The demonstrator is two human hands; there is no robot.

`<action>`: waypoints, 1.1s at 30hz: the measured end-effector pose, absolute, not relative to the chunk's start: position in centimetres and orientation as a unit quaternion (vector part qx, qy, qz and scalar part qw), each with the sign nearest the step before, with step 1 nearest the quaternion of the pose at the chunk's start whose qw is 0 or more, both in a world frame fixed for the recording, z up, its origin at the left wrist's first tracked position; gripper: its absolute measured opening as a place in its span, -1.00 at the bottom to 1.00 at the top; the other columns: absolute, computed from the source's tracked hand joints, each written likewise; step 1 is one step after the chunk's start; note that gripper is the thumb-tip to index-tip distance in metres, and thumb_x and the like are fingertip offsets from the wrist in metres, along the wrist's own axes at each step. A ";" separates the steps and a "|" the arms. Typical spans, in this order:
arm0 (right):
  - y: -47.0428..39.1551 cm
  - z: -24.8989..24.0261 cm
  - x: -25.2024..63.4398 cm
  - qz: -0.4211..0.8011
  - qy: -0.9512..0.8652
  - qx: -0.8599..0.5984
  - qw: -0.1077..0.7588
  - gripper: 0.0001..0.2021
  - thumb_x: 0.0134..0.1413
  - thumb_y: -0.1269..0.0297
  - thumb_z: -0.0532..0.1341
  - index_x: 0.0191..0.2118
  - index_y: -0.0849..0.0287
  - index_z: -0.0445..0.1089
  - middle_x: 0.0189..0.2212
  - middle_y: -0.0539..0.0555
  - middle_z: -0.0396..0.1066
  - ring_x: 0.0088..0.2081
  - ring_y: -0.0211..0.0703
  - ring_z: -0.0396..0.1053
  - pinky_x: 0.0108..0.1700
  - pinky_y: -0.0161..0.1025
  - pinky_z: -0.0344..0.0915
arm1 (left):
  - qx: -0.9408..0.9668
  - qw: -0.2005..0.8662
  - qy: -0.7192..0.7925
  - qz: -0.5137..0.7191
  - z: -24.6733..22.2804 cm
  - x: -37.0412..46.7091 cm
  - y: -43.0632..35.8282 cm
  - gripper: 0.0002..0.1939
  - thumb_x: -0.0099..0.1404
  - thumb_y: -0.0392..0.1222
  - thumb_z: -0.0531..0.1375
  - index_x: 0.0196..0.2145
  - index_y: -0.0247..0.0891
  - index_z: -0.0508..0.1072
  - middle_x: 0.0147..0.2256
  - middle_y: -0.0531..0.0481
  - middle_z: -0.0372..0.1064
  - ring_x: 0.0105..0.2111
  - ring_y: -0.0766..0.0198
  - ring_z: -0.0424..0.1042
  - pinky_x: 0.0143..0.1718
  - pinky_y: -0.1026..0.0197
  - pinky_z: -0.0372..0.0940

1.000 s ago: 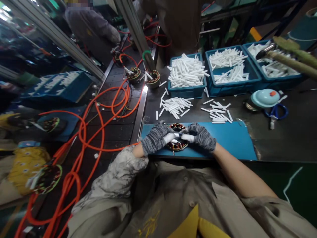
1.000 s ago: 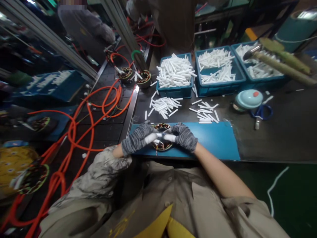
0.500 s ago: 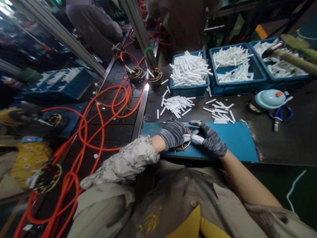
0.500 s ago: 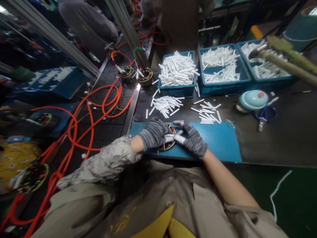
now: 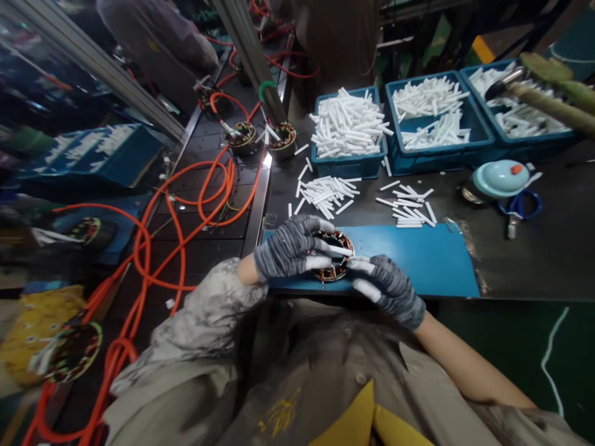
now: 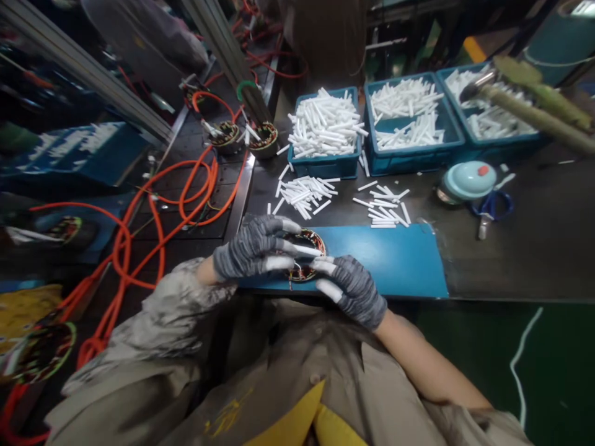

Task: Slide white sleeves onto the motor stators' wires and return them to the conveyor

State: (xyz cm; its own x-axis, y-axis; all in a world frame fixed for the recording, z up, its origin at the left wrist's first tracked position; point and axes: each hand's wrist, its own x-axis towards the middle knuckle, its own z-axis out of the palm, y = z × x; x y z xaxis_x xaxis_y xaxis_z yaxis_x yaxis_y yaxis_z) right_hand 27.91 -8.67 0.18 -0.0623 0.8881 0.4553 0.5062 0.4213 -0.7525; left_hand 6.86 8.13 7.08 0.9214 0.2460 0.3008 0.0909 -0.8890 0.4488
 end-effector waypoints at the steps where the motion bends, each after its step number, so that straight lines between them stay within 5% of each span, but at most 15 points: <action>1: -8.6 0.0 27.3 0.212 -0.700 -0.501 0.463 -0.60 0.31 0.28 0.21 0.23 -0.01 0.39 0.04 0.11 0.54 -0.02 -0.06 0.50 0.06 -0.06 0.45 | 0.962 0.211 0.082 0.155 7.1 6.2 8.0 -0.72 0.38 -0.02 0.25 -0.04 -0.16 0.59 0.07 -0.15 0.43 0.05 0.11 0.46 0.12 -0.01 0.37; 7: -6.4 0.0 25.3 0.357 -0.644 -0.500 0.457 -0.67 0.29 0.08 0.23 0.12 -0.10 0.51 0.05 0.03 0.55 0.06 0.01 0.49 0.17 0.01 0.39 | 0.968 0.201 0.125 0.084 5.7 5.1 6.8 -0.64 0.48 -0.02 0.09 0.09 -0.14 0.53 0.20 -0.15 0.35 0.23 0.02 0.30 0.29 -0.13 0.20; 14: -3.6 1.1 27.7 0.533 -0.576 -0.433 0.444 -0.76 0.15 0.07 0.35 -0.10 -0.03 0.63 -0.15 0.00 0.64 -0.10 -0.04 0.56 0.04 -0.10 0.45 | 0.943 0.290 0.133 0.094 4.5 5.5 6.2 -0.58 0.48 -0.01 0.07 0.19 -0.14 0.44 0.20 -0.14 0.36 0.34 0.01 0.15 0.43 -0.19 -0.07; 21: -2.8 1.2 27.7 0.483 -0.624 -0.436 0.434 -0.78 0.14 0.06 0.36 -0.15 0.00 0.63 -0.27 -0.01 0.64 -0.26 -0.14 0.55 -0.11 -0.18 0.45 | 0.815 0.531 0.167 0.162 2.6 5.8 5.9 -0.44 0.46 0.01 0.08 0.35 -0.12 0.16 0.27 -0.22 0.26 0.23 0.03 0.35 0.22 -0.07 0.33; 26: -3.3 0.7 27.0 0.351 -0.657 -0.540 0.391 -0.81 0.11 0.08 0.36 -0.32 0.08 0.62 -0.51 0.00 0.52 -0.40 -0.17 0.45 -0.22 -0.19 0.40 | 0.913 0.348 0.183 0.105 3.1 6.0 6.2 -0.54 0.41 -0.07 0.14 0.22 -0.17 0.40 0.24 -0.20 0.31 0.31 0.01 0.22 0.36 -0.12 0.10; 33: -5.4 -1.5 27.8 0.405 -0.588 -0.492 0.497 -0.77 0.18 0.16 0.31 -0.06 0.07 0.46 -0.11 0.08 0.55 -0.12 -0.09 0.50 -0.03 -0.09 0.45 | 0.974 0.098 0.202 0.008 5.4 9.5 4.2 -0.54 0.45 0.00 0.12 0.23 -0.16 0.42 0.34 -0.22 0.18 0.35 -0.13 0.12 0.38 -0.34 -0.09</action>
State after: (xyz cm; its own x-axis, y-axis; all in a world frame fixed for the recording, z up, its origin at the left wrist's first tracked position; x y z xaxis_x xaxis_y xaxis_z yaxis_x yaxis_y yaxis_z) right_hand 27.79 -5.41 -1.53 -0.0204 0.9823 0.1865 0.1768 0.1871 -0.9663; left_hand 9.48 4.20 5.37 0.9182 0.3953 -0.0247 0.3924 -0.8993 0.1933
